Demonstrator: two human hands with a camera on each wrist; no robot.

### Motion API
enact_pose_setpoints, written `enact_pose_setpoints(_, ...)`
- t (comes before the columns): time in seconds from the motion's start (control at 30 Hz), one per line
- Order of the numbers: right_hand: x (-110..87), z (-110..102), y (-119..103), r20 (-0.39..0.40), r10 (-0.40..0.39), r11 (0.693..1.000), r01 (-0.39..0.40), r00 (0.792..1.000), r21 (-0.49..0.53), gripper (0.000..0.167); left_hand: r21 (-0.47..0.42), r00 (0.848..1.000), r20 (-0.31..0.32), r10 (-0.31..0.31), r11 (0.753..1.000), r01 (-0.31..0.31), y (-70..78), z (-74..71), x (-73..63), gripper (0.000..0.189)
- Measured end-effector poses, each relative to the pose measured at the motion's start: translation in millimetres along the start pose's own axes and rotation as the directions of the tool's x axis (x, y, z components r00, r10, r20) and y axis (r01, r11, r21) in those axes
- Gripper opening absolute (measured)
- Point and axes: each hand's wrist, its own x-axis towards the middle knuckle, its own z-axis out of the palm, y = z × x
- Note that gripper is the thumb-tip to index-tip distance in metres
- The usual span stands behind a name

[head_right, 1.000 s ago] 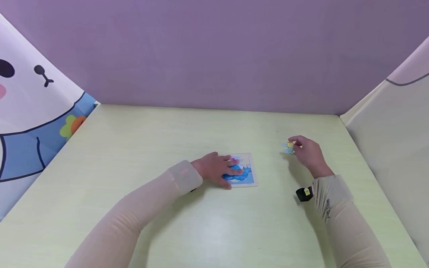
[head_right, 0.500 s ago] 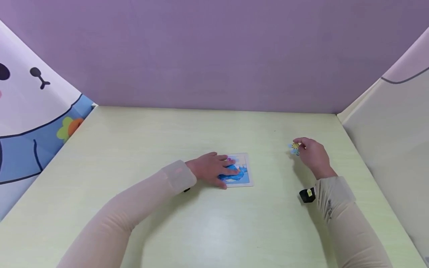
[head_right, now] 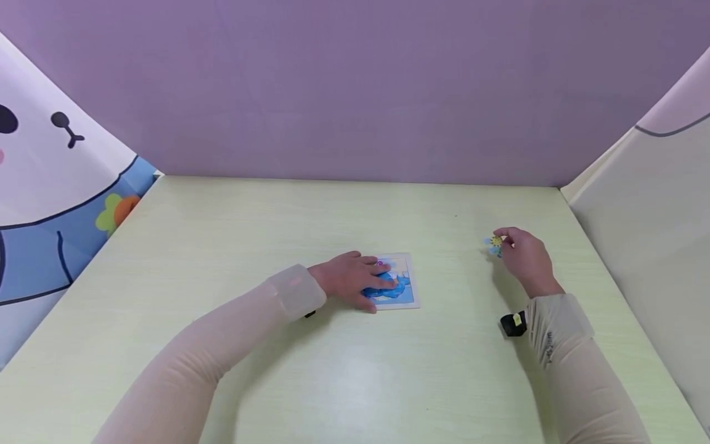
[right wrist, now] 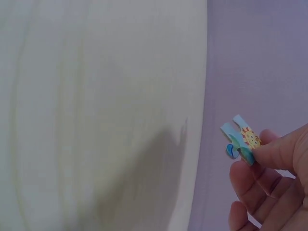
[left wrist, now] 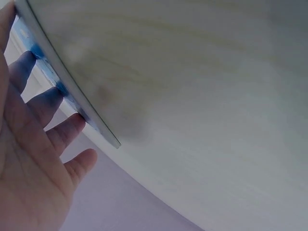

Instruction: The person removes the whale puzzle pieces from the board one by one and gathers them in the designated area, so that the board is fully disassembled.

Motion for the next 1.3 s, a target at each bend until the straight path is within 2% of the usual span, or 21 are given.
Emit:
enact_pose_setpoints(0.2, -1.3, -1, 6, 0.039, 0.031, 0.997, -0.028, 0.999, -0.076, 0.034, -0.015, 1.0, 0.0, -0.007, 1.0, 0.007, -0.2, -0.3, -0.4, 0.066)
enact_pose_setpoints(0.5, -0.4, -7, 11, 0.117, 0.079, 0.994, -0.069, 0.99, -0.087, 0.036, -0.021, 1.0, 0.004, -0.025, 0.999, 0.025, 0.4, -0.8, -1.1, 0.066)
enact_pose_setpoints(0.67, 1.1, -8, 19, 0.184, 0.124, 0.992, -0.119, 0.975, -0.041, 0.035, -0.009, 1.0, 0.002, -0.029, 1.0, 0.029, 0.0, -1.3, -0.9, 0.066)
enact_pose_setpoints(0.93, 6.1, -9, 28, 0.293, 0.188, 0.972, -0.22, 0.937, 0.079, 0.036, -0.011, 1.0, 0.003, -0.028, 1.0, 0.028, -0.5, 0.0, 0.2, 0.066)
enact_pose_setpoints(1.17, 7.0, -11, 30, 0.347, 0.236, 0.956, -0.28, 0.908, 0.084, 0.041, -0.017, 1.0, -0.003, -0.019, 1.0, 0.019, -0.7, 2.1, 1.9, 0.066)
enact_pose_setpoints(1.3, 6.5, -11, 29, 0.357, 0.23, 0.961, -0.269, 0.906, 0.063, 0.042, -0.02, 1.0, 0.0, -0.015, 1.0, 0.015, -1.2, 2.4, 1.4, 0.066)
